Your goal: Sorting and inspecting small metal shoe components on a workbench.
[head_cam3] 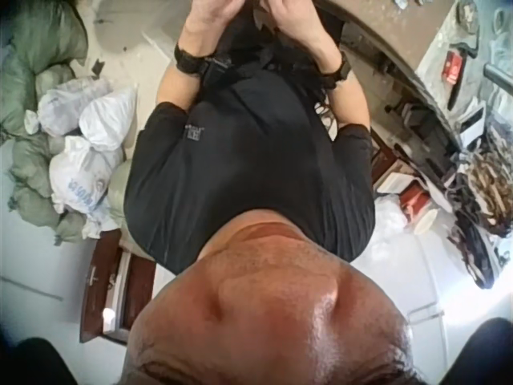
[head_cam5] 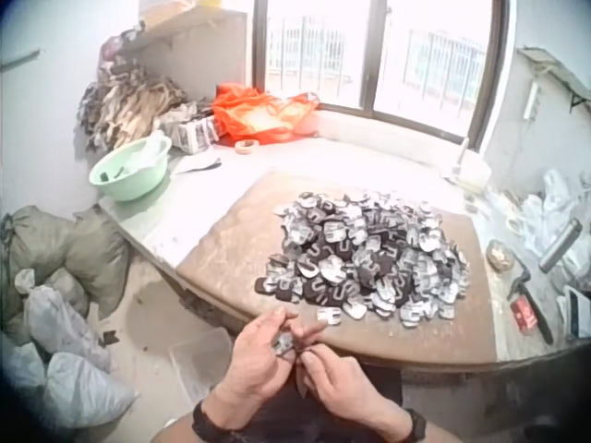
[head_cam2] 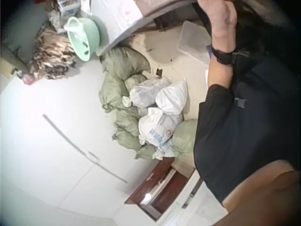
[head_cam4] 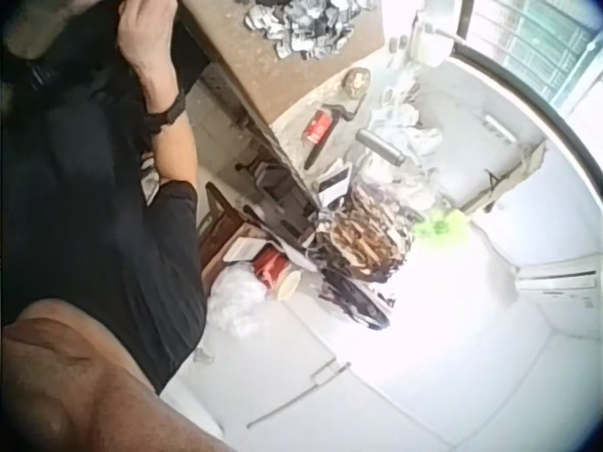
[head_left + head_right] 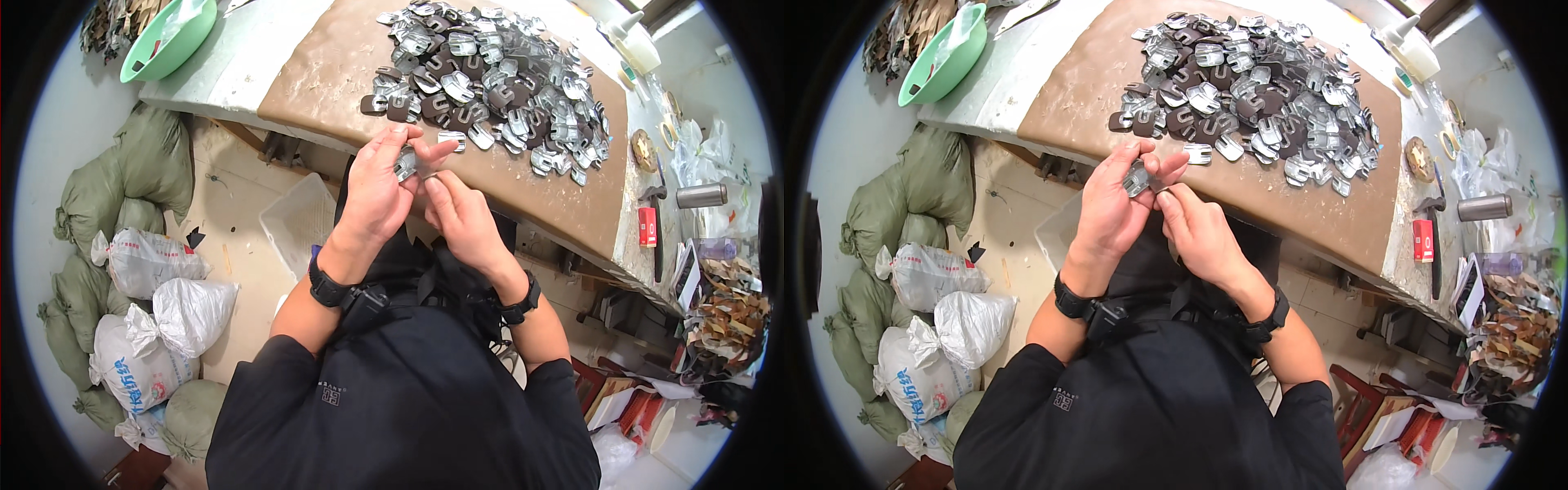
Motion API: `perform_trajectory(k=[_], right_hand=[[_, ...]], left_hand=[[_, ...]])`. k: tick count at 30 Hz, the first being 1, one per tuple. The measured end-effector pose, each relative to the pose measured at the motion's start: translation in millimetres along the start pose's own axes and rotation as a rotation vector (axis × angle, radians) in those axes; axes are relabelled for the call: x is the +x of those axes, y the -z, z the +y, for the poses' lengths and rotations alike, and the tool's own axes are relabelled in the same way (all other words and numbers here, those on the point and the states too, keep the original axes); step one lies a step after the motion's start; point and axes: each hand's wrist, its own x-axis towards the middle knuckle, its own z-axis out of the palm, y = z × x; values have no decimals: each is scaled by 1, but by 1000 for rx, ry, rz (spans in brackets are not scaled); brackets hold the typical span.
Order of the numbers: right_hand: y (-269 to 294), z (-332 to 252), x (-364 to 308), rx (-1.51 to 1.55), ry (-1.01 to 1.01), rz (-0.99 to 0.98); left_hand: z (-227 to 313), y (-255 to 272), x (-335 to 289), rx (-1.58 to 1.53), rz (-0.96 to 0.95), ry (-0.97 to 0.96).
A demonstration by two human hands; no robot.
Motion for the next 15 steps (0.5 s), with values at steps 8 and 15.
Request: perform_trajectory(k=[8,15], right_hand=[[-22,-14,7,-473,433,307],[-55,-27,26,-316,390,174]], left_hand=[[5,12,-6,-192,83,16],[18,36,-26,-279,147,-16]])
